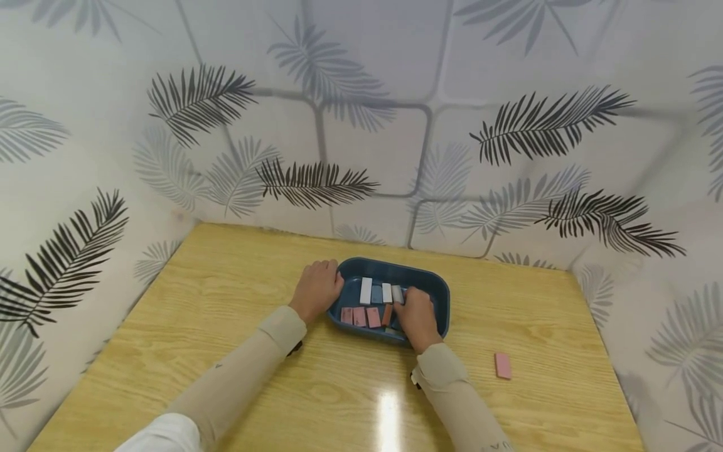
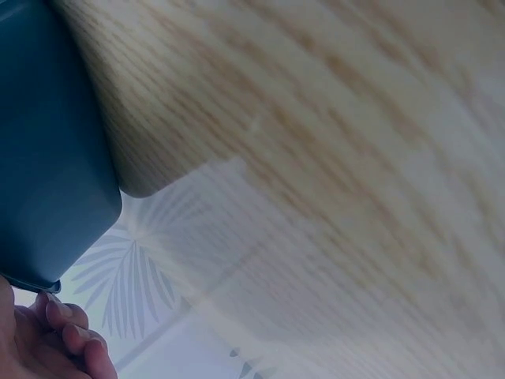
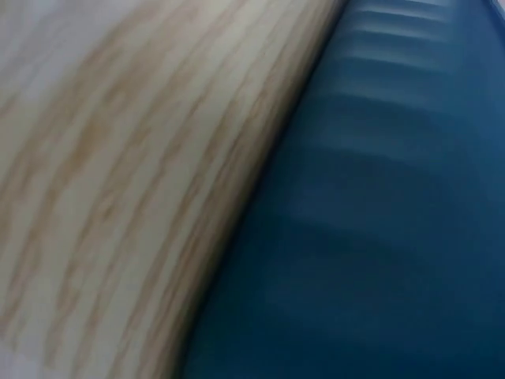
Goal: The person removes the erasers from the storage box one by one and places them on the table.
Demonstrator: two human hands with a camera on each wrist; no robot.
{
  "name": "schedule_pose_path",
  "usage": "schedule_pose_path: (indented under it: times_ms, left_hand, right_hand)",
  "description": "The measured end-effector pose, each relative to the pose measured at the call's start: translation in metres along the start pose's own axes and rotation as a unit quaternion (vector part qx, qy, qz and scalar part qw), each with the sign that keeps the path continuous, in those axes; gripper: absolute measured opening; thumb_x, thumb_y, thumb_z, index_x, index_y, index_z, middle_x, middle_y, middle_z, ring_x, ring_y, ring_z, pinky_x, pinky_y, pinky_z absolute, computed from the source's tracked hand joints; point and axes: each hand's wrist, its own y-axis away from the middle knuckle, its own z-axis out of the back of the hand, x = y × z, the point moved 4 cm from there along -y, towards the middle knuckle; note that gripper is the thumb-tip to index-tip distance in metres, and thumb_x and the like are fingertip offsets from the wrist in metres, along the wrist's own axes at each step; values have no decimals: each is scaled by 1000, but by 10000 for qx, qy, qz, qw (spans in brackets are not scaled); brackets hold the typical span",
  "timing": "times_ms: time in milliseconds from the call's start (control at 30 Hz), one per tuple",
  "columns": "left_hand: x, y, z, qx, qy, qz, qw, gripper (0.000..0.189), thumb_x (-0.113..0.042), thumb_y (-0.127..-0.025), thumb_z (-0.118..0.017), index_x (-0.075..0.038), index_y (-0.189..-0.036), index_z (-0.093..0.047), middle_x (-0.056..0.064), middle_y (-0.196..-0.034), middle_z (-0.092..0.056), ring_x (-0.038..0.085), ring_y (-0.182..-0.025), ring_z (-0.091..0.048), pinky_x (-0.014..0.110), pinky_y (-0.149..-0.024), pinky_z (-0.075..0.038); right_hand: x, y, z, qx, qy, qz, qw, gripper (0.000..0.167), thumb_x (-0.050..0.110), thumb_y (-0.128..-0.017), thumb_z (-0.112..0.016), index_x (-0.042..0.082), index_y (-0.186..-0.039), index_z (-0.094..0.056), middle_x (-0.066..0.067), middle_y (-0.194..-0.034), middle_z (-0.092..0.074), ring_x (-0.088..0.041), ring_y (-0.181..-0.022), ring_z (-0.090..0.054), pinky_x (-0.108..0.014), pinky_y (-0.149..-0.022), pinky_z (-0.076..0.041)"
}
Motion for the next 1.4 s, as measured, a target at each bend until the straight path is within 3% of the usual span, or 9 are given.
schedule_pose_path:
  times_ms: [267, 767, 1200, 1400]
  left_hand:
    - [1, -1, -3, 103, -44, 62, 9999, 21, -24, -95, -40, -8, -94, -53, 6, -84, -57, 21, -75, -52, 36, -71, -41]
    - [-1, -2, -5, 287, 61, 152, 9995, 21, -24, -95, -39, -7, -96, -53, 7, -89, -58, 22, -80, -53, 37, -75, -42]
    - [1, -3, -7, 292, 64, 110, 9995, 19, -23, -95, -41, -7, -94, -52, 7, -85, -56, 22, -77, -53, 37, -72, -41]
    - [0, -4, -8, 216, 83, 112, 9997, 18, -22, -95, -42, -7, -93, -52, 7, -84, -56, 22, -75, -52, 38, -72, -42]
  right_hand:
    - [2, -2, 1, 48, -222, -18, 9997, 23, 13, -84, -66, -6, -96, -65, -17, -92, -65, -20, -68, -60, -34, -59, -50]
    - [-1, 1, 4, -205, -87, 11, 9998, 28, 13, -83, -67, -6, -103, -64, -18, -95, -65, -21, -70, -62, -35, -59, -51]
    - [2, 28, 36, -613, -401, 312, 9968, 27, 13, -82, -67, -4, -103, -63, -14, -92, -66, -23, -81, -63, -40, -71, -52]
    - [-3, 40, 55, -837, -540, 430, 9941, 27, 12, -81, -65, -4, -102, -64, -14, -89, -66, -23, -80, -64, -38, -71, -52]
